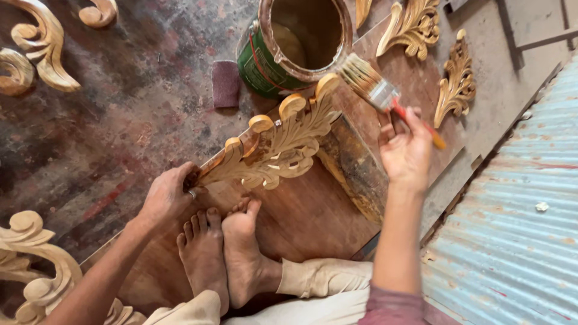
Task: The person is applying a brownish liquid to a carved wooden piece using a paintbrush. They hold the piece with their left hand and brush with their right, repeatedly dipping the brush into a container to reload the liquid.
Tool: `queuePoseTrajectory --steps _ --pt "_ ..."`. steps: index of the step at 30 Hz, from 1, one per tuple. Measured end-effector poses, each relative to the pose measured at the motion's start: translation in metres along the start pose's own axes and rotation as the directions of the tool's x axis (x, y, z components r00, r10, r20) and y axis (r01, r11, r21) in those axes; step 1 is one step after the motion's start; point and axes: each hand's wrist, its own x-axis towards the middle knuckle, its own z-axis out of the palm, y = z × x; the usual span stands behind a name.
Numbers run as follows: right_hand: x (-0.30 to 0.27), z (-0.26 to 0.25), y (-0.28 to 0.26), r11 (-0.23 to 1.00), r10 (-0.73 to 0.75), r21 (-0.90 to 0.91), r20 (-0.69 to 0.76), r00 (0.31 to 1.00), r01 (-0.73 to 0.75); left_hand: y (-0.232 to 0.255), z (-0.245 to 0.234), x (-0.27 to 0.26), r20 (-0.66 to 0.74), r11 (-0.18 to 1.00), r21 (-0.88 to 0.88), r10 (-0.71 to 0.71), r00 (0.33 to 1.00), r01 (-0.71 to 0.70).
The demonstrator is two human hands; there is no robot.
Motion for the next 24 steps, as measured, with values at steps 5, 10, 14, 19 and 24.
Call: queuePoseTrajectory --steps 5,10,14,19,24 --pt "-0.045 -0.044 0.023 0.965 0.029 0.262 -0.038 0.999 -0.018 0.000 -0.004 0.002 0.146 0.987 -0.135 -0.064 0.987 0.084" --pt "-0.069 -0.042 0.026 0.918 0.000 0.396 -0.019 1.000 0.007 0.015 -0.013 -0.008 -0.029 0.993 -0.011 0.115 0.993 -0.115" --pt "-0.062 -0.005 0.008 0.963 -0.248 0.116 0.035 0.968 0.242 0.038 -0.025 -0.023 -0.136 0.997 -0.006 0.080 0.987 -0.082" --pt "-0.024 0.062 0.012 0.853 -0.451 -0.201 0.180 0.874 0.482 0.071 -0.032 -0.038 -0.258 0.986 0.030 0.164 0.952 -0.162" --pt "-0.003 0.073 0.026 0.761 -0.516 -0.449 0.017 0.856 0.468 0.083 -0.040 -0.050 -0.236 0.949 0.190 0.293 0.926 -0.252"
